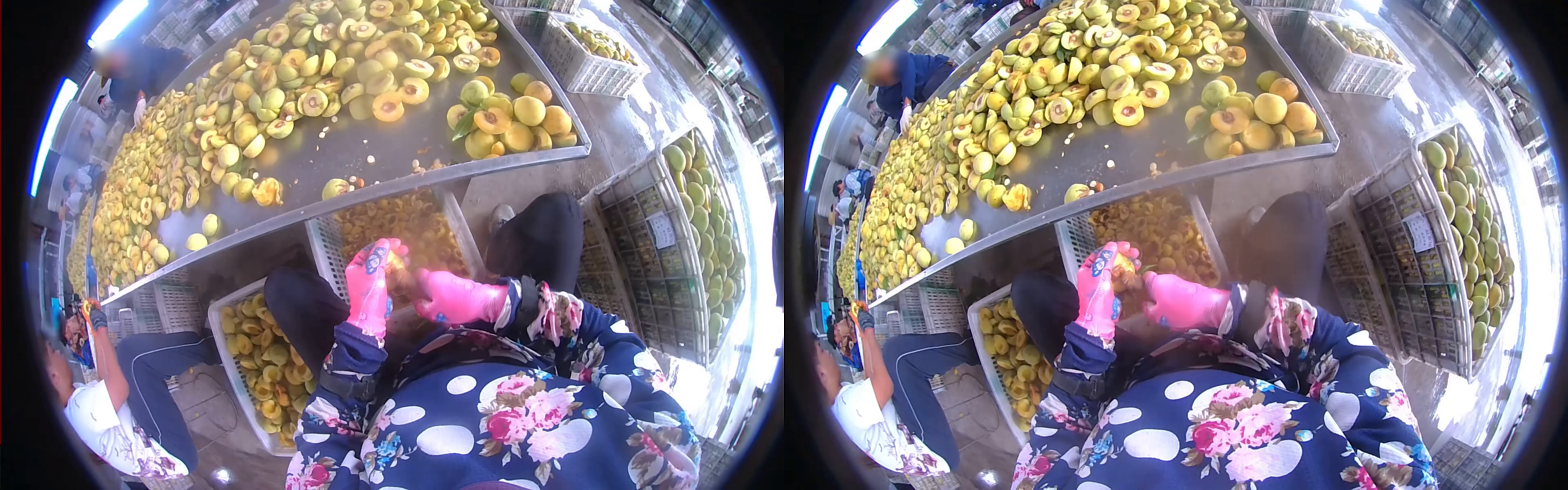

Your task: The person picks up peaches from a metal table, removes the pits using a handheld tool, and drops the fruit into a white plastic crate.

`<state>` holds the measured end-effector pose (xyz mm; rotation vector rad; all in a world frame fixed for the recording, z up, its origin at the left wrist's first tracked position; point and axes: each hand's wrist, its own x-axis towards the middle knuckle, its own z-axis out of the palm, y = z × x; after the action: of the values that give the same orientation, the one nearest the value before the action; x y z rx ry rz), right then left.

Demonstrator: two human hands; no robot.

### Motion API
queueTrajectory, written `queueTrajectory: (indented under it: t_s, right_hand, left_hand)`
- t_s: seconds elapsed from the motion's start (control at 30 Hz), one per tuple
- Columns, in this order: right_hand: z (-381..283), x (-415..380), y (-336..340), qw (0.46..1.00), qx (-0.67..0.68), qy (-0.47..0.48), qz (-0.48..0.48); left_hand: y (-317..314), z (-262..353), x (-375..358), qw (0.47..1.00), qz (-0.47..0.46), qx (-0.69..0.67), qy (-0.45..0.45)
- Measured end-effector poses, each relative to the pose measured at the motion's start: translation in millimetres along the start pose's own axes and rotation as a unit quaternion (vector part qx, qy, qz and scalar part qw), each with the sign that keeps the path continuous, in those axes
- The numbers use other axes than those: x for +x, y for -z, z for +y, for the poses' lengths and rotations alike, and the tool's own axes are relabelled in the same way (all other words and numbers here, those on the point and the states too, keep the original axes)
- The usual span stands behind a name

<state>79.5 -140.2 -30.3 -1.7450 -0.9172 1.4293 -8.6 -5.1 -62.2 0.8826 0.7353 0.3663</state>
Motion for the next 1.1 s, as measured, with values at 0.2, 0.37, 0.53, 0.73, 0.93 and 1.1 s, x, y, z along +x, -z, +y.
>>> queueTrajectory:
  t_s: [0.2, 0.37, 0.53, 0.73, 0.93, 1.1]
  right_hand:
    - [10.8, 4.5, 16.6, 0.905, 0.363, -0.026, -0.218]
    - [12.6, -1.5, 9.9, 0.894, 0.387, 0.039, -0.222]
    - [12.1, -16.4, 20.3, 0.873, 0.44, 0.062, -0.2]
    - [45.8, 3.9, 17.5, 0.97, 0.204, -0.077, -0.112]
    - [52.7, 20.5, 6.6, 0.956, 0.237, -0.116, -0.132]
    - [55.9, 23.6, 7.5, 0.946, 0.263, -0.128, -0.144]
  left_hand:
    - [-3.6, 0.0, 3.2, 0.999, -0.027, -0.016, -0.025]
    - [-22.0, 7.9, -6.5, 0.993, -0.038, -0.108, 0.007]
    - [-1.1, 16.0, 8.5, 0.97, 0.043, -0.24, -0.002]
    - [110.6, 89.8, -67.8, 0.945, 0.177, 0.115, -0.251]
    - [357.3, -39.9, -185.5, 0.653, 0.461, 0.582, -0.15]
    - [392.7, -78.2, -192.3, 0.603, 0.32, 0.708, 0.18]
